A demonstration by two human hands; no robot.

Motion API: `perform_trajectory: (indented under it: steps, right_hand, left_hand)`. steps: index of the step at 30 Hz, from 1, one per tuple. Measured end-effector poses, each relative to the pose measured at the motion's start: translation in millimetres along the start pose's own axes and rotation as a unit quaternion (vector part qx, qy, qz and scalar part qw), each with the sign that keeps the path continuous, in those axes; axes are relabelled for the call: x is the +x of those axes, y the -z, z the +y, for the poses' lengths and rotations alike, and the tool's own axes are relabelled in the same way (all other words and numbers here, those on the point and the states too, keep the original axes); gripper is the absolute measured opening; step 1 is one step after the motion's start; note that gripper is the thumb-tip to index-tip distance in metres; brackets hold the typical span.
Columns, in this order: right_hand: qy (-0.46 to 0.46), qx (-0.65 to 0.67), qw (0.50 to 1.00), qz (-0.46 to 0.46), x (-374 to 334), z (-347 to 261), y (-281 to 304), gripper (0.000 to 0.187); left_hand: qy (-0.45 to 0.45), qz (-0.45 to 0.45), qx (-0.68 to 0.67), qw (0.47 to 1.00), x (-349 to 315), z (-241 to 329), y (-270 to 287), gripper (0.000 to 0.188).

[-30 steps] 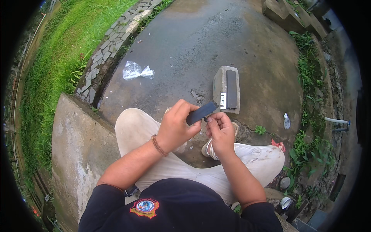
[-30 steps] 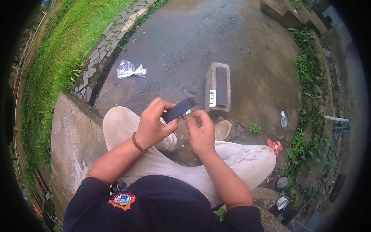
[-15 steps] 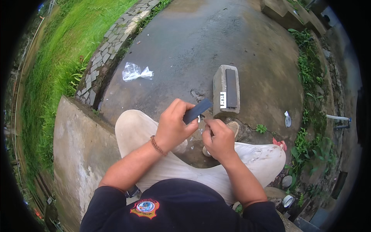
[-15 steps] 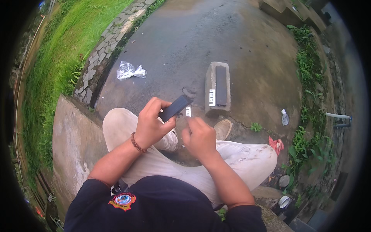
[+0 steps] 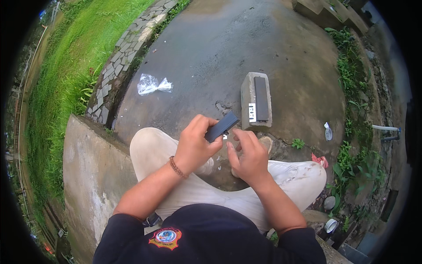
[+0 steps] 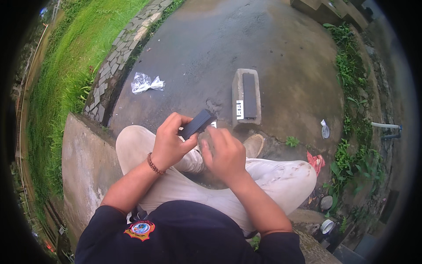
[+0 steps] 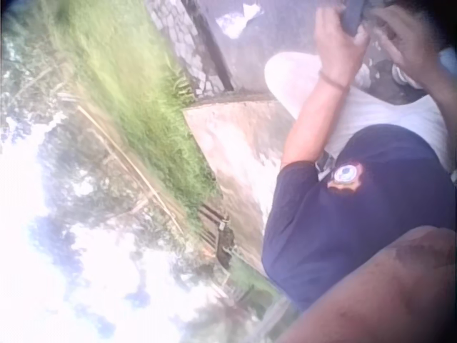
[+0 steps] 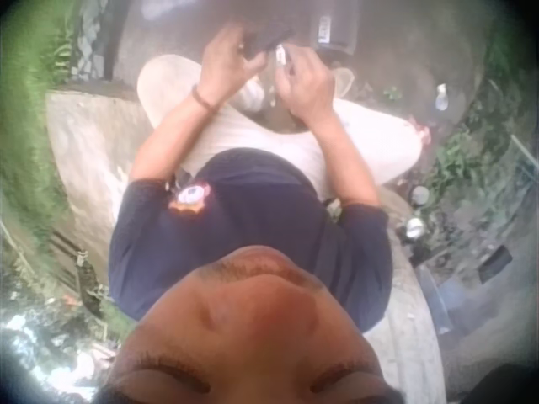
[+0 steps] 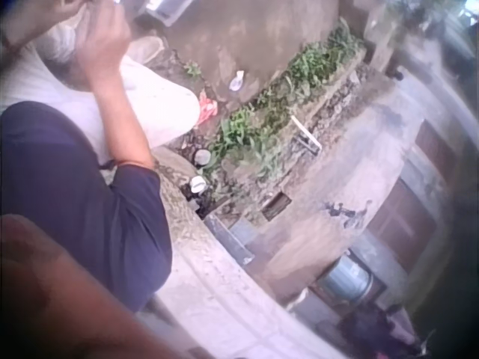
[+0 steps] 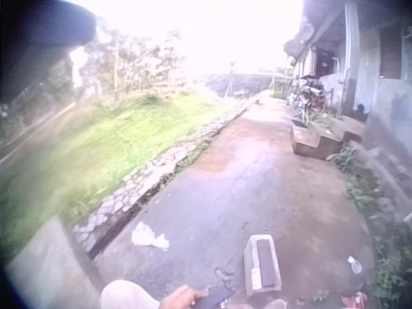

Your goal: The person sits on a concrete ledge and assembles a small black plastic device. They remove a white label from the device, then pick up a concrete block and place it on the ground. They proceed to separate the device into two halves, align them, and snap them together to form a single unit.

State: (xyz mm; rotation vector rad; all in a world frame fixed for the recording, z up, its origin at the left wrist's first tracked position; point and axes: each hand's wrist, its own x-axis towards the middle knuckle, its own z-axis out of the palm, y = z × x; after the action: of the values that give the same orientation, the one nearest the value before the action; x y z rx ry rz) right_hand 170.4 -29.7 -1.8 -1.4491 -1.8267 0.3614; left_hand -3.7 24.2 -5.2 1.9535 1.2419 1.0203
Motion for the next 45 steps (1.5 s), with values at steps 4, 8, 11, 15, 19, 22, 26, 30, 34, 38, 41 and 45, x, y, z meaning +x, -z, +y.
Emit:
perform_trajectory:
  steps: [4, 8, 11, 15, 19, 22, 26, 30, 34, 38, 41, 45]
  right_hand:
    - [0.064, -0.010, 0.997, 0.033, 1.1, 6.7, -8.9, 0.020]
    - [-0.096, 0.158, 0.983, -0.025, -3.0, 1.8, -5.8, 0.016]
    - [-0.167, 0.225, 0.959, -0.026, -6.2, 11.1, -16.6, 0.020]
    - [-0.347, 0.525, 0.773, -0.076, 1.5, 13.1, -8.5, 0.021]
    - [-0.360, 0.602, 0.709, -0.080, 0.4, 16.6, -7.6, 0.023]
    - [-0.351, 0.749, 0.548, -0.123, -2.6, 25.9, -7.0, 0.022]
    - [-0.379, 0.552, 0.742, -0.039, -0.3, 13.1, -16.9, 0.019]
    - [-0.035, 0.046, 0.998, 0.035, -2.8, 14.1, -22.1, 0.023]
    - [0.038, -0.067, 0.997, 0.029, -3.5, 16.0, -20.2, 0.022]
    - [0.044, -0.081, 0.995, 0.033, -5.6, 15.8, -24.0, 0.020]
    - [-0.071, 0.085, 0.993, 0.041, -5.3, 9.5, -25.7, 0.019]
    - [-0.334, 0.511, 0.792, 0.005, -6.5, 11.7, -24.0, 0.024]
  left_hand:
    - [0.024, -0.021, -0.010, 0.999, -1.7, 2.3, -0.2, 0.029]
    - [-0.044, -0.011, 0.034, 0.998, -4.2, 4.2, -2.6, 0.030]
    - [-0.076, 0.007, 0.047, 0.996, -2.8, 6.4, -1.7, 0.034]
    - [-0.108, 0.017, 0.015, 0.994, -1.9, 3.8, 0.9, 0.036]
    - [-0.088, -0.011, -0.021, 0.996, -1.3, 7.4, 2.0, 0.036]
    - [-0.070, -0.016, -0.048, 0.996, -2.7, 11.5, 1.2, 0.035]
    - [-0.023, -0.029, -0.030, 0.999, -3.6, 6.5, -1.0, 0.033]
    - [-0.004, -0.042, -0.007, 0.999, -5.4, 4.3, -2.3, 0.034]
    - [0.043, -0.058, -0.025, 0.997, -9.0, 3.4, -3.3, 0.037]
    - [0.084, -0.069, -0.030, 0.994, -12.9, 5.9, -4.4, 0.036]
    - [0.011, -0.037, -0.011, 0.999, -9.4, 8.0, -6.2, 0.038]
    - [-0.085, 0.010, 0.020, 0.996, -7.7, 6.2, -9.7, 0.044]
